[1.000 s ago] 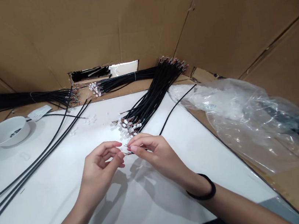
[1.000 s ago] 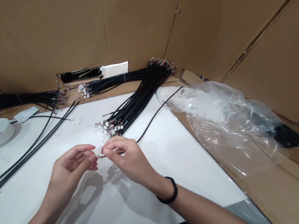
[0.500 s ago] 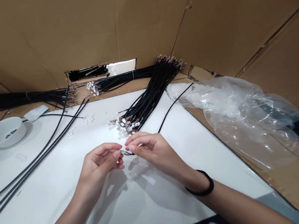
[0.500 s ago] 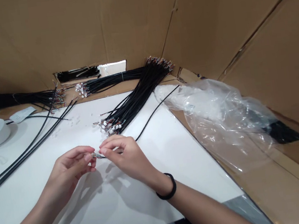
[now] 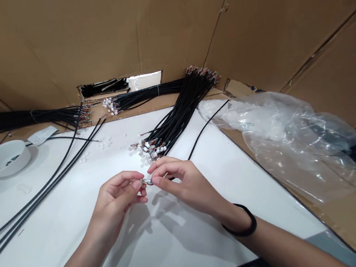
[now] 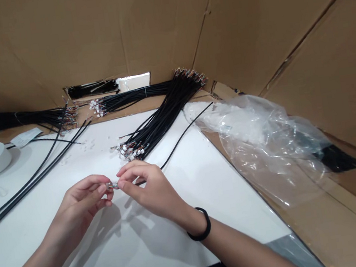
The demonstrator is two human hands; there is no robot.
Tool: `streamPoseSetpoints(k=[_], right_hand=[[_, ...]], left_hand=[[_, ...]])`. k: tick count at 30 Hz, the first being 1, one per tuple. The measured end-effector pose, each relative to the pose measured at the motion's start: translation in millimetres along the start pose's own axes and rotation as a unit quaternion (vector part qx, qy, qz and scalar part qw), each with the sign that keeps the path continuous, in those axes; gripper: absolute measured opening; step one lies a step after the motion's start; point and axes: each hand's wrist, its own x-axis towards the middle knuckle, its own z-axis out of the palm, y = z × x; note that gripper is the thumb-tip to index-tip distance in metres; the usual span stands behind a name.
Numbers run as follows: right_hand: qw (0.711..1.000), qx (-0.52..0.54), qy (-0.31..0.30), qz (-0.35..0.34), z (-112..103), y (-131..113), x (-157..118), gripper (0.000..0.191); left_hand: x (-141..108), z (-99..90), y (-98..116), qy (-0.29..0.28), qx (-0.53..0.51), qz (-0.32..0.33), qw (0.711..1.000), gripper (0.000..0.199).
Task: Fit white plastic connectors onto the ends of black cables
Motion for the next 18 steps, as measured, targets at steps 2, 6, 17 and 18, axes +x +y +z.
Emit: streamPoseSetpoints(k=[2,6,17,18], right_hand=[[1.000,0.007,-0.003,0.004,-0.1,0.1,0.1,0.014],[1.000,0.017,-0.008,0.011,0.2,0.7,0.5,0.014],[1.000,0.021,0.004,0.009,1.0,-0.8,1.1,0.013],[1.000,0.021,0.006,0.007,1.1,-0.6,1.1,0.013]], left_hand=[[-0.1,0.7,0.8,0.001,0.002,0.001,1.000,0.012],[0.9,1.8,0.6,0.005,0.000,0.008,1.000,0.013],[1.7,0.5,-0.2,0.009,-0.042,-0.009,0.999,0.014],[2.0,0.4,-0.4,0.007,-0.048,-0.009,0.999,0.015]])
